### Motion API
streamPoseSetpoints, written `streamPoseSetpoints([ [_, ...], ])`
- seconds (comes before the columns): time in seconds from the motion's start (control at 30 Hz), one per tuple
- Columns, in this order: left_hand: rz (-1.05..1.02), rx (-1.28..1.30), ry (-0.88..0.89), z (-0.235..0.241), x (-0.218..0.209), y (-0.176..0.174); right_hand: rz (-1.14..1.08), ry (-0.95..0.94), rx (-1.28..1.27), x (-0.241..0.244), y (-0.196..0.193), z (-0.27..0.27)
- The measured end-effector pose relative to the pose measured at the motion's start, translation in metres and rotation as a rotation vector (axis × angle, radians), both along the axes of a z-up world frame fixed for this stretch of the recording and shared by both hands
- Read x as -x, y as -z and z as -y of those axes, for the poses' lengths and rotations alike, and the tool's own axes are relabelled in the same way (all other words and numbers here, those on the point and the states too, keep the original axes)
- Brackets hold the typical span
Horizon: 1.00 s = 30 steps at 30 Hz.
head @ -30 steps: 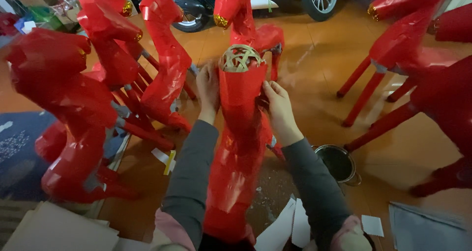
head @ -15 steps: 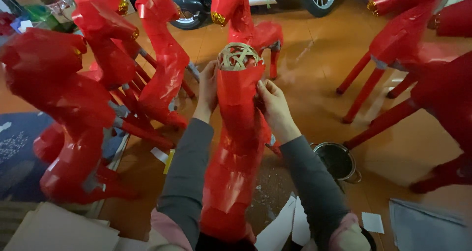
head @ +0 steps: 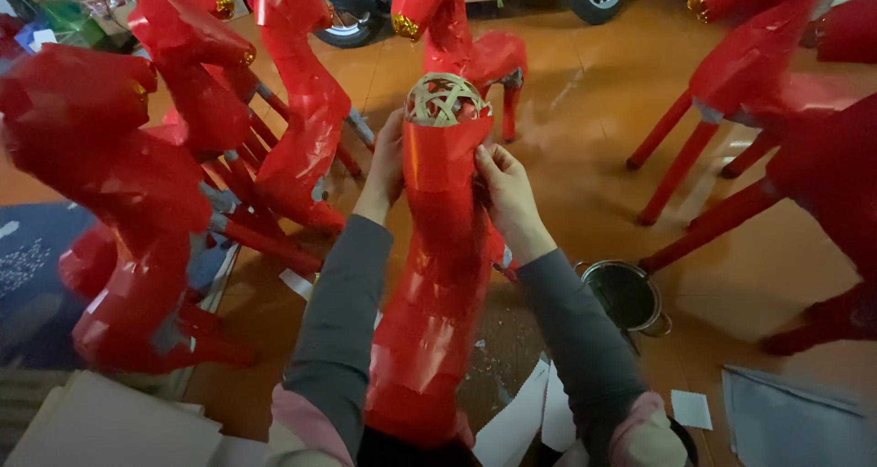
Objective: Decorating red horse figures by cutting and applying paper strips
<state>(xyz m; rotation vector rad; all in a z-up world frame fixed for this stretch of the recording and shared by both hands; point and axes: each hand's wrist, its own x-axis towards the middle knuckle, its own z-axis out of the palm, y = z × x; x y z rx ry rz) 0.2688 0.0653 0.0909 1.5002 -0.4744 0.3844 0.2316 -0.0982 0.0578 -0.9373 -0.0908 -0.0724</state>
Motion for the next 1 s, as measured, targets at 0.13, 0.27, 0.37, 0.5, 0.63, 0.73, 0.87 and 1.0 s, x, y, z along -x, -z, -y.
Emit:
streamPoseSetpoints([
  [0.13,-0.102,0.035,0.12,-0.006,0.002,0.005,-0.007,0.0,0.018,-0.009,0.008,0.0],
  [0.27,-0.108,0.0,0.026,-0.007,-0.009,0.008,0.012,-0.004,0.004,-0.026,0.026,0.0],
  [0.37,-0.125,-0.031,-0.055,-0.008,-0.018,0.014,0.024,0.004,0.024,-0.017,0.021,0.002],
  [0.5,-0.155,-0.081,-0.18,-0.014,-0.033,0.03,0.03,0.058,0.095,0.004,0.004,0.005],
  [0.63,-0.065,-0.322,-0.406,-0.04,-0.03,0.035,0.096,0.178,0.229,0.025,-0.024,0.015],
  [0.73,-0.354,-0.003,-0.294,-0.013,0.047,-0.023,0.182,0.313,0.342,0.011,-0.022,0.015],
  [0.87,-0.627,0.007,-0.181,0.018,0.087,-0.062,0.266,0.353,0.287,-0.012,-0.013,-0.002],
  [1.0,-0.779,-0.107,-0.231,0.017,0.077,-0.065,0.268,0.278,0.284,-0.034,0.006,-0.001],
])
